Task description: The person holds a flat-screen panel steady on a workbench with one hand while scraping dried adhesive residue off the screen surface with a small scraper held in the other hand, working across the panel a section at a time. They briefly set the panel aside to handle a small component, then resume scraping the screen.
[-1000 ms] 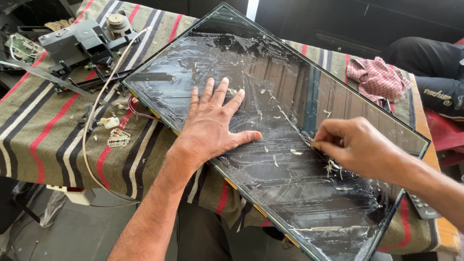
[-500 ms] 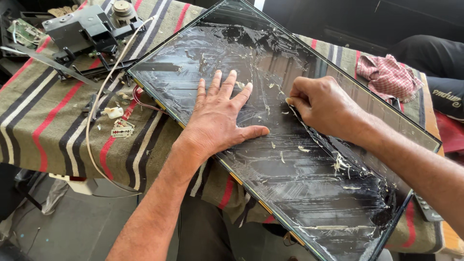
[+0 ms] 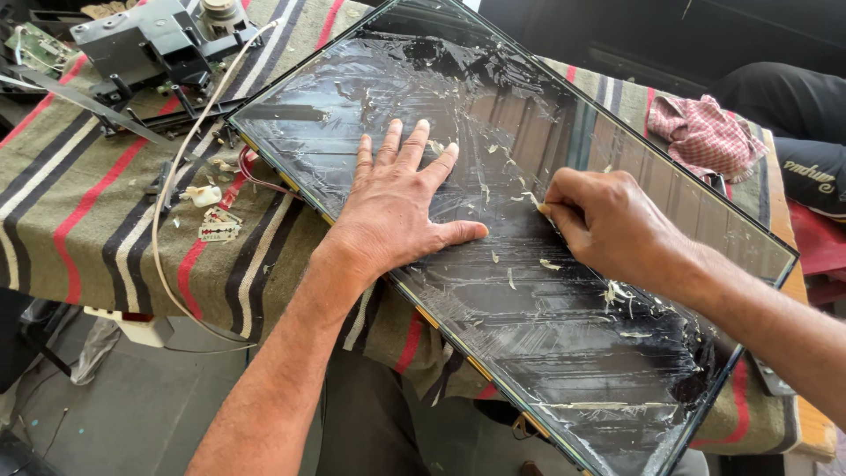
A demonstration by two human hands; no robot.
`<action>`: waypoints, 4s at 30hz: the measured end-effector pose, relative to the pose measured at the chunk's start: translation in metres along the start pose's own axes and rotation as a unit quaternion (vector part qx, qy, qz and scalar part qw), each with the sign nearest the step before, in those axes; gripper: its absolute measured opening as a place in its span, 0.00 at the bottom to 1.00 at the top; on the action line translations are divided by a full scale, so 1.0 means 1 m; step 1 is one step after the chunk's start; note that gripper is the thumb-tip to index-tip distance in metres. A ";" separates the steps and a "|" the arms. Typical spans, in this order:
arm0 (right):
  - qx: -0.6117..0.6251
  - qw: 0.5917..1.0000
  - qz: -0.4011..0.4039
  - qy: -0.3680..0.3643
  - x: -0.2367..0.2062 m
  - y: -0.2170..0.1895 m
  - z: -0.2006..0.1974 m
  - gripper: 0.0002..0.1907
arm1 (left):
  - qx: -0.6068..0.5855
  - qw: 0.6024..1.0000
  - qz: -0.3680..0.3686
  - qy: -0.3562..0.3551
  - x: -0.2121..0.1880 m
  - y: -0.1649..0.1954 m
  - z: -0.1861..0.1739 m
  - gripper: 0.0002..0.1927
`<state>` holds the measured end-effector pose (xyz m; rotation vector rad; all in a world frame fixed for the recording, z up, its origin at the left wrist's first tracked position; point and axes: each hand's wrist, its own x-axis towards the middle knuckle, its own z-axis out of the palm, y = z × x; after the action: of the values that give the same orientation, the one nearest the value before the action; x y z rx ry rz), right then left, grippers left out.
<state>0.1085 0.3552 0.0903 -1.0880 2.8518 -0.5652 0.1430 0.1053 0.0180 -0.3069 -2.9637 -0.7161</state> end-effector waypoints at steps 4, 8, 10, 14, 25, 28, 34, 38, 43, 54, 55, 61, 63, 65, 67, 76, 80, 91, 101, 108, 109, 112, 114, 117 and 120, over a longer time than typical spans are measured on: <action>0.007 1.000 0.021 -0.009 -0.011 -0.001 -0.003 0.05 | -0.003 1.000 -0.002 -0.003 0.000 0.001 0.000 0.59; 0.009 0.999 0.042 -0.024 -0.019 -0.001 -0.004 0.05 | -0.009 1.000 0.003 0.009 -0.001 0.000 0.001 0.59; 0.011 0.999 0.027 -0.019 -0.024 -0.001 -0.005 0.05 | -0.011 1.000 0.006 0.017 -0.001 0.000 0.002 0.59; 0.004 1.000 0.012 -0.014 -0.039 0.000 -0.007 0.04 | -0.008 1.000 0.010 0.016 -0.001 0.000 0.003 0.59; 0.011 1.000 0.006 -0.024 -0.084 -0.001 -0.017 0.05 | -0.007 1.000 0.016 0.021 -0.002 -0.002 0.004 0.58; 0.023 0.998 0.065 -0.002 -0.070 0.006 -0.020 0.04 | -0.008 1.000 0.018 0.019 -0.001 -0.002 0.002 0.58; 0.011 0.998 0.059 0.033 0.013 0.017 0.001 0.07 | -0.005 1.000 -0.004 -0.002 -0.002 0.003 -0.001 0.58; 0.021 0.999 -0.004 0.028 0.024 0.012 0.009 0.07 | 0.005 1.000 -0.004 0.004 0.000 0.003 0.000 0.59; -0.002 1.000 -0.017 -0.003 0.013 0.012 0.004 0.06 | -0.005 1.000 -0.004 0.002 0.000 0.001 0.003 0.58; 0.013 0.997 -0.070 -0.020 -0.033 0.012 -0.007 0.05 | 0.005 1.000 -0.002 0.006 -0.001 0.003 0.005 0.60; 0.010 0.998 -0.065 -0.023 -0.037 0.012 -0.007 0.04 | 0.005 1.000 -0.002 0.007 -0.001 0.003 0.005 0.60; 0.001 0.998 -0.057 -0.021 -0.065 0.011 -0.013 0.04 | 0.002 1.000 -0.005 -0.001 -0.001 0.006 0.003 0.60; 0.001 0.998 -0.053 -0.025 -0.074 0.009 -0.017 0.04 | 0.000 1.000 -0.006 -0.005 -0.001 0.006 0.002 0.60; -0.005 0.997 -0.072 -0.035 -0.083 0.005 -0.019 0.05 | -0.005 1.000 -0.003 -0.006 -0.003 0.007 0.001 0.59; 0.009 0.999 -0.006 -0.050 -0.083 0.006 -0.024 0.05 | -0.008 1.000 0.002 0.006 -0.003 0.006 0.001 0.59; 0.014 0.998 0.036 0.044 0.019 0.016 0.005 0.08 | 0.009 1.000 -0.004 -0.001 -0.002 0.006 -0.002 0.60; 0.010 1.000 0.008 0.011 0.034 0.013 0.009 0.06 | 0.004 1.000 -0.009 -0.003 -0.001 0.005 -0.001 0.60; 0.019 0.999 -0.036 -0.001 0.004 0.007 0.001 0.06 | 0.003 1.000 -0.012 -0.007 0.000 0.006 0.000 0.60; -0.006 0.999 -0.041 -0.018 -0.039 0.004 -0.010 0.04 | -0.004 1.000 -0.008 0.001 0.000 0.005 0.000 0.59; -0.010 0.997 0.029 -0.069 -0.073 0.002 -0.022 0.07 | -0.007 1.000 -0.004 0.001 -0.001 0.006 0.003 0.59; -0.003 0.993 0.067 -0.094 -0.073 0.002 -0.024 0.08 | -0.007 1.000 -0.004 0.004 0.000 0.005 0.002 0.59; 0.012 0.993 0.107 -0.053 -0.060 0.005 -0.022 0.07 | 0.006 1.000 -0.004 -0.003 0.000 0.004 0.001 0.59; 0.020 0.995 0.094 -0.029 -0.036 0.007 -0.018 0.07 | 0.005 1.000 -0.009 -0.007 0.000 0.005 -0.002 0.59; -0.001 0.997 0.073 0.001 0.007 0.008 -0.007 0.09 | 0.007 1.000 -0.011 -0.008 0.000 0.006 -0.005 0.59; -0.005 0.999 0.035 0.019 0.032 0.007 0.002 0.08 | 0.009 1.000 -0.013 -0.010 -0.001 0.007 -0.006 0.59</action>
<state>0.0804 0.3381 0.0890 -0.9860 2.9151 -0.5747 0.1454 0.1088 0.0265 -0.2768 -2.9974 -0.6939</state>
